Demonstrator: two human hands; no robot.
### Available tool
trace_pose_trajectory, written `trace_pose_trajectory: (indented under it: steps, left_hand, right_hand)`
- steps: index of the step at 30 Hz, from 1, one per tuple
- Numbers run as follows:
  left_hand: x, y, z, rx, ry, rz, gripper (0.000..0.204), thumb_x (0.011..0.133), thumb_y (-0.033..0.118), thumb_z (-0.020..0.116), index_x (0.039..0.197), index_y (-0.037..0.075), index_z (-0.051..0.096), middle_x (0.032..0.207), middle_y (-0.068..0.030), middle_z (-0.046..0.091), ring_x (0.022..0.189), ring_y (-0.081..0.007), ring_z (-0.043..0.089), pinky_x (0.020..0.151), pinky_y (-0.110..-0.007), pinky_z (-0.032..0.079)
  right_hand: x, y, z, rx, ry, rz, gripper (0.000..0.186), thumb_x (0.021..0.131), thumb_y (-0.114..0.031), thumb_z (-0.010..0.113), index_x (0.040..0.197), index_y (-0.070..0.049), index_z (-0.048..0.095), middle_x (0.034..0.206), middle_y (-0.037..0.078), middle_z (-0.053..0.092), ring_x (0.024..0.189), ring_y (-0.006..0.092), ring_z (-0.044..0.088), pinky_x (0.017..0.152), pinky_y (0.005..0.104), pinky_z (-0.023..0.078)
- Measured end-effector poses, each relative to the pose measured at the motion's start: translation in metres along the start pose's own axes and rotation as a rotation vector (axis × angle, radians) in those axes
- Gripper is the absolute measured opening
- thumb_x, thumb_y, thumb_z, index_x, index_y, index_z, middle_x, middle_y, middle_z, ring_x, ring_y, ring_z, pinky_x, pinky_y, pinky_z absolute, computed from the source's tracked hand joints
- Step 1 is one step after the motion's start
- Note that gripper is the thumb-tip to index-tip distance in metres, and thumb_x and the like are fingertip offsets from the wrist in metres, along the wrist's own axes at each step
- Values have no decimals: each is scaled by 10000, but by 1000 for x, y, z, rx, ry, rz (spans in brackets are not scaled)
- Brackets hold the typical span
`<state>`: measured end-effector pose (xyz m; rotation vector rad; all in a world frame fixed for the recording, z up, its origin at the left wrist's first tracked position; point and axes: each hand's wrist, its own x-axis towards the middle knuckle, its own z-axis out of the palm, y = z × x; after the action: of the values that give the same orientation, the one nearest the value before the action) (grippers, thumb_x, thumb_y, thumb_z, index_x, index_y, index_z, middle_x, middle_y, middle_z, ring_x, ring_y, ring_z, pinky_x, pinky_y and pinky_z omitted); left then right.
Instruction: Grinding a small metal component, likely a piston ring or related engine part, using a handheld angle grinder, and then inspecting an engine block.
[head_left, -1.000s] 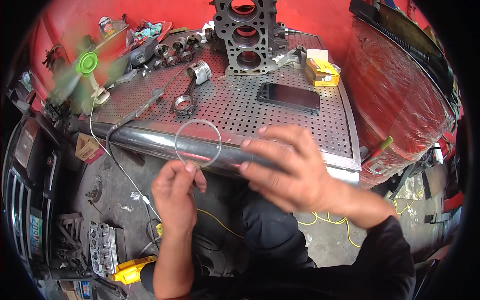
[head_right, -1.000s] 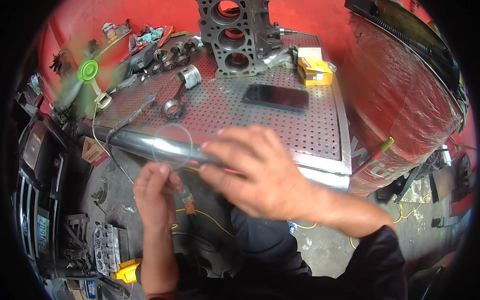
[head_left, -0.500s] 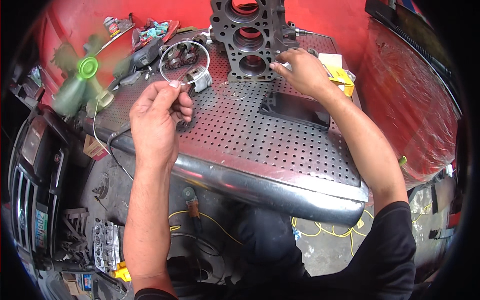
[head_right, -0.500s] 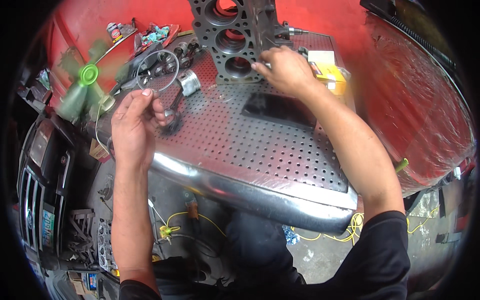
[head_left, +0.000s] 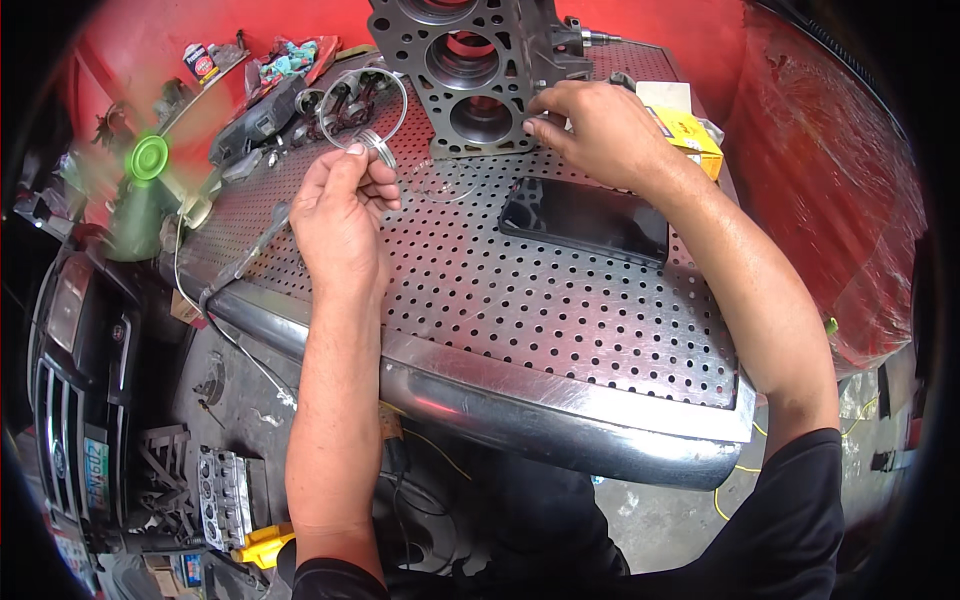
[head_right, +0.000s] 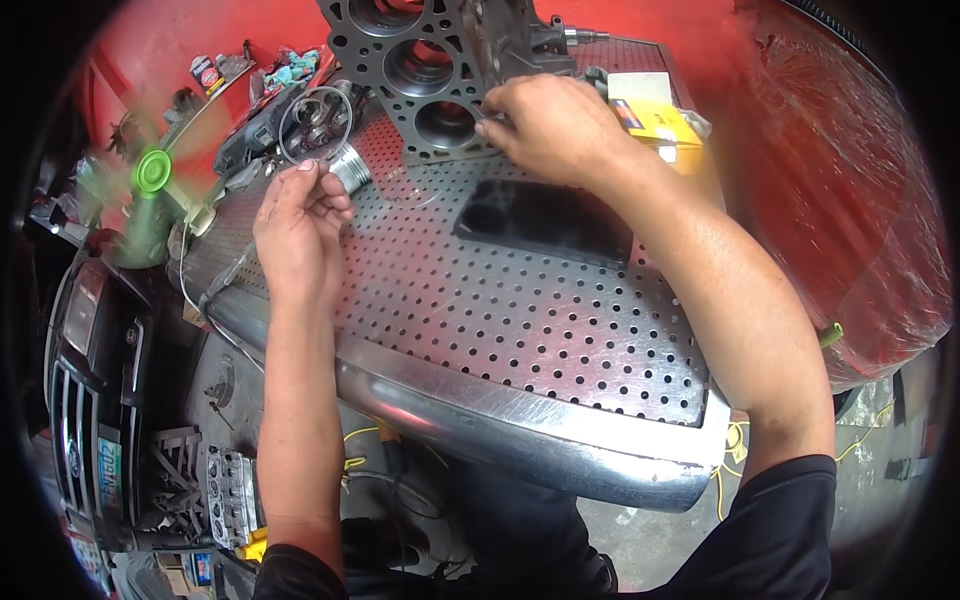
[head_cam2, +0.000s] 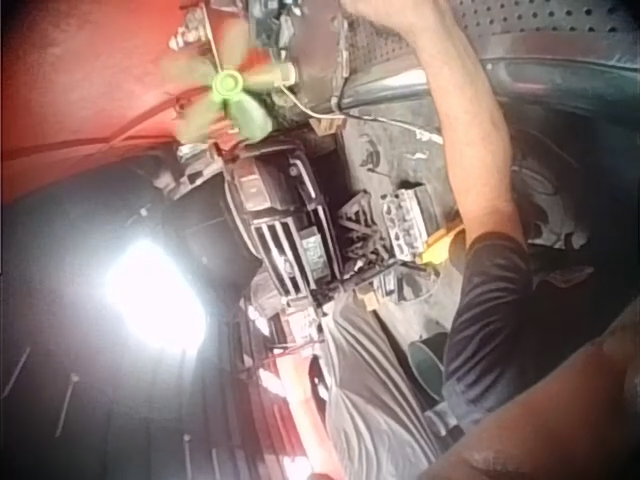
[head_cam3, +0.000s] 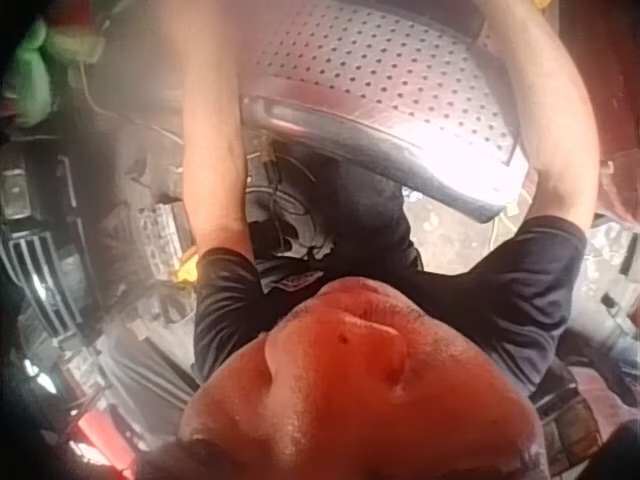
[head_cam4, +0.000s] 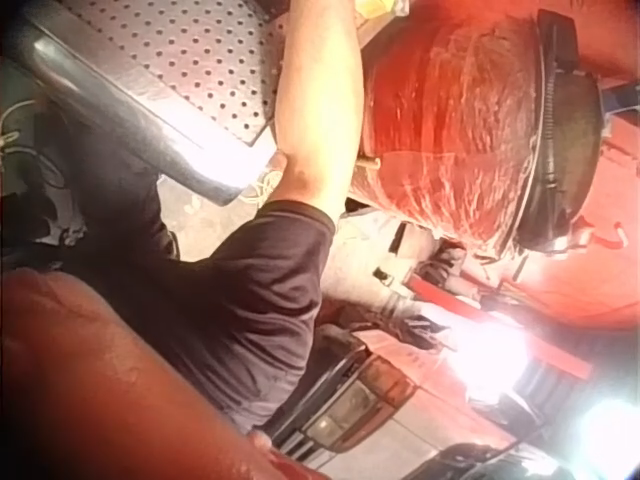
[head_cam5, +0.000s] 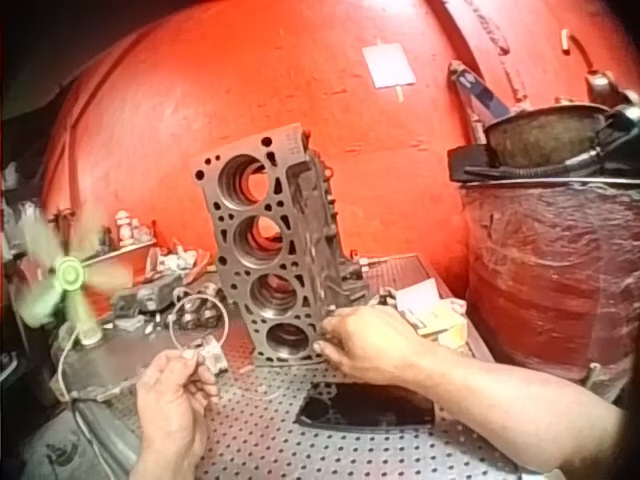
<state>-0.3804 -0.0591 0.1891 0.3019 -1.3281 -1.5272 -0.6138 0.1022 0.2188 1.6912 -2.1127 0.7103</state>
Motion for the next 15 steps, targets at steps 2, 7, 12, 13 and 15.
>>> trace_pose_trajectory:
  steps: [2, 7, 12, 13, 15]
  left_hand:
    - [-1, 0, -2, 1, 37, -45, 146, 1067, 145, 651, 1025, 7, 672, 843, -84, 695, 725, -182, 646, 666, -325, 535]
    - [-3, 0, -7, 18, 50, -24, 140, 1065, 143, 653, 1025, 10, 671, 847, -84, 701, 717, -175, 646, 662, -323, 536]
    - [-9, -2, 2, 154, -23, -201, 129, 1062, 130, 650, 1031, 6, 669, 833, -86, 701, 695, -174, 664, 629, -316, 557]
    - [-9, -3, 6, 168, -45, -275, 126, 1062, 120, 639, 1040, -3, 662, 820, -89, 701, 681, -172, 669, 600, -305, 555]
    - [-6, -6, 6, 236, -62, -330, 130, 1065, 121, 635, 1045, -5, 659, 817, -88, 701, 671, -170, 668, 586, -299, 550]
  right_hand:
    - [-2, 0, 2, 2, 3, 2, 306, 1021, -313, 689, 1158, -51, 769, 1079, 197, 777, 1047, 406, 740, 928, 529, 577]
    - [-9, -2, 11, -34, -183, 9, 705, 960, -628, 718, 1398, -75, 714, 1381, 246, 694, 1285, 406, 676, 1113, 527, 527]
    - [-20, -22, 11, 19, -375, 15, 1010, 846, -743, 776, 1603, -116, 544, 1550, 267, 560, 1441, 411, 551, 1228, 547, 445]
    - [-20, -19, 10, 11, -463, -8, 975, 852, -709, 783, 1592, -115, 558, 1538, 260, 573, 1438, 403, 553, 1218, 541, 456]
    - [-16, -18, 7, 62, -582, -44, 866, 861, -604, 794, 1540, -97, 615, 1520, 241, 594, 1417, 395, 568, 1209, 505, 468]
